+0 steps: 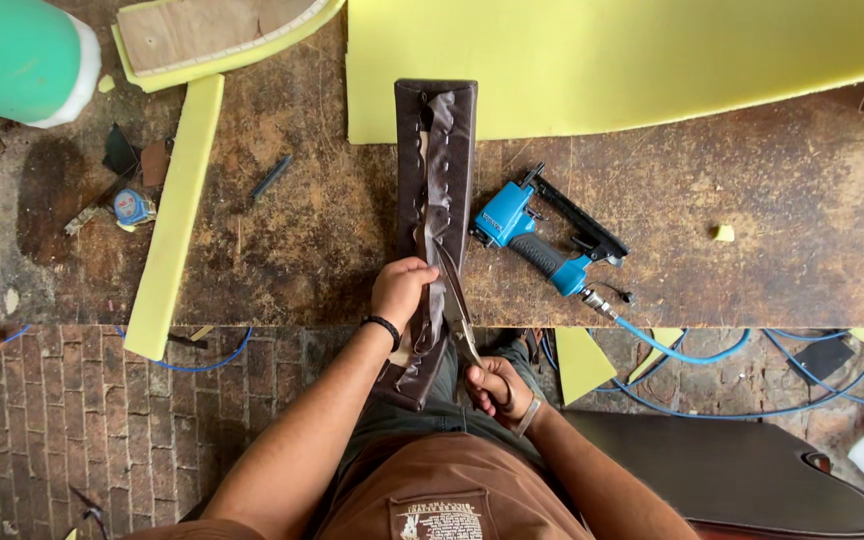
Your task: The person cuts a strip of brown fabric with scissors, then wraps and staples it onto a curved wooden frame using a pneumatic staple gun. They fit the covered frame onto a red wooden furniture piece, then continue wrapping and stapling fabric onto a separate flat wooden frame with yellow foam.
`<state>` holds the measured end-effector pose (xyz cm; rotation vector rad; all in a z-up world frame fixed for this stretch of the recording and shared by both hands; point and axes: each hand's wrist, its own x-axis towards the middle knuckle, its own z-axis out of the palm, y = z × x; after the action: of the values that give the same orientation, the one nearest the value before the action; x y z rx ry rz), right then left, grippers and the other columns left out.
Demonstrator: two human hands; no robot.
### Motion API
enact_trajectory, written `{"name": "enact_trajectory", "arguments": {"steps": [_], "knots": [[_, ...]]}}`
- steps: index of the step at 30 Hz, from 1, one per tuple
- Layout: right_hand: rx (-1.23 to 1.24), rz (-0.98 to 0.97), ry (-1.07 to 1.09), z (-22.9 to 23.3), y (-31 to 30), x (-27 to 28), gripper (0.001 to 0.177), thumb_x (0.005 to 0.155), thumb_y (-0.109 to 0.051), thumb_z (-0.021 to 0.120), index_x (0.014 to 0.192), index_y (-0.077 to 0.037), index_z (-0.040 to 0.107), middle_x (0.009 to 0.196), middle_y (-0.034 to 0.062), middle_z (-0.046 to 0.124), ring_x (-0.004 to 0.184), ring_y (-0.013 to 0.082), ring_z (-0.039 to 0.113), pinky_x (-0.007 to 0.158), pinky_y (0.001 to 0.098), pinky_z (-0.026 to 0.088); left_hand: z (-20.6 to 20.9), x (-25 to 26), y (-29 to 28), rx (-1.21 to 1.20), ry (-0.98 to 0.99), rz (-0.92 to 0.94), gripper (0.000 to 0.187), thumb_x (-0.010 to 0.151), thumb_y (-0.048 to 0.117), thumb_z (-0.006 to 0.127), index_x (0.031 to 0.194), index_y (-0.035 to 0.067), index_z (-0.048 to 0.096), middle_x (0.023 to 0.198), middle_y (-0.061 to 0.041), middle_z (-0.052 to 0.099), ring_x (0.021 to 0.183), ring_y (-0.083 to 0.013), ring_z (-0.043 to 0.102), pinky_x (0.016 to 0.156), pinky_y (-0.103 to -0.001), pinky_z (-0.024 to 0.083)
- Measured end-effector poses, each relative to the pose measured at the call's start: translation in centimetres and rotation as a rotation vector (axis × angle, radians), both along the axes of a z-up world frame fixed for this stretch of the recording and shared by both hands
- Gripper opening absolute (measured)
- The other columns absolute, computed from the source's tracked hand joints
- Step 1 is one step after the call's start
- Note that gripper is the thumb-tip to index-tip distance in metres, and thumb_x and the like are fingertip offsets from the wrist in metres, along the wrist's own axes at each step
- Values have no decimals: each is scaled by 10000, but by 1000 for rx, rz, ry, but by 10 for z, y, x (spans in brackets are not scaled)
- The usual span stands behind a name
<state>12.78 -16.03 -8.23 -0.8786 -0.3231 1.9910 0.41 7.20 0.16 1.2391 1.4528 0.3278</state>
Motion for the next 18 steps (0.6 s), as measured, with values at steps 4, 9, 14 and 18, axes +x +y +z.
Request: {"name": "enact_trajectory", "arguments": {"steps": [4, 9, 14, 18], "knots": [[-19, -85, 46, 9, 11, -2, 548, 871, -609, 745, 807, -102, 549, 660, -10, 522, 540, 97, 498, 474, 235, 385, 0, 3, 11, -91, -72, 55, 192, 857, 172, 723, 715, 43, 702, 631, 26, 612, 604, -94, 553, 598, -265, 427], [-12, -201, 156, 11, 23, -4, 561, 826, -641, 702, 849, -91, 593, 721, -27, 565, 607, 97, 555, 537, 233, 445, -2, 5, 2, -66, -84, -14, 249, 855, 144, 717, 649, 39, 625, 597, 41, 537, 587, -87, 495, 587, -267, 394], [-64, -187, -53, -5, 31, -25, 527, 866, -548, 788, 698, -113, 542, 582, -13, 525, 463, 90, 485, 406, 224, 377, -3, -2, 5, -82, -137, -29, 248, 864, 142, 698, 654, 30, 627, 608, 37, 542, 597, -96, 494, 591, -273, 381], [-69, -219, -70, -6, 35, -25, 470, 863, -522, 778, 720, -124, 572, 584, -21, 543, 462, 90, 507, 413, 229, 403, 3, -6, 13, -143, -138, -81, 267, 876, 144, 683, 652, 27, 597, 628, 26, 537, 617, -113, 505, 622, -283, 399]]}}
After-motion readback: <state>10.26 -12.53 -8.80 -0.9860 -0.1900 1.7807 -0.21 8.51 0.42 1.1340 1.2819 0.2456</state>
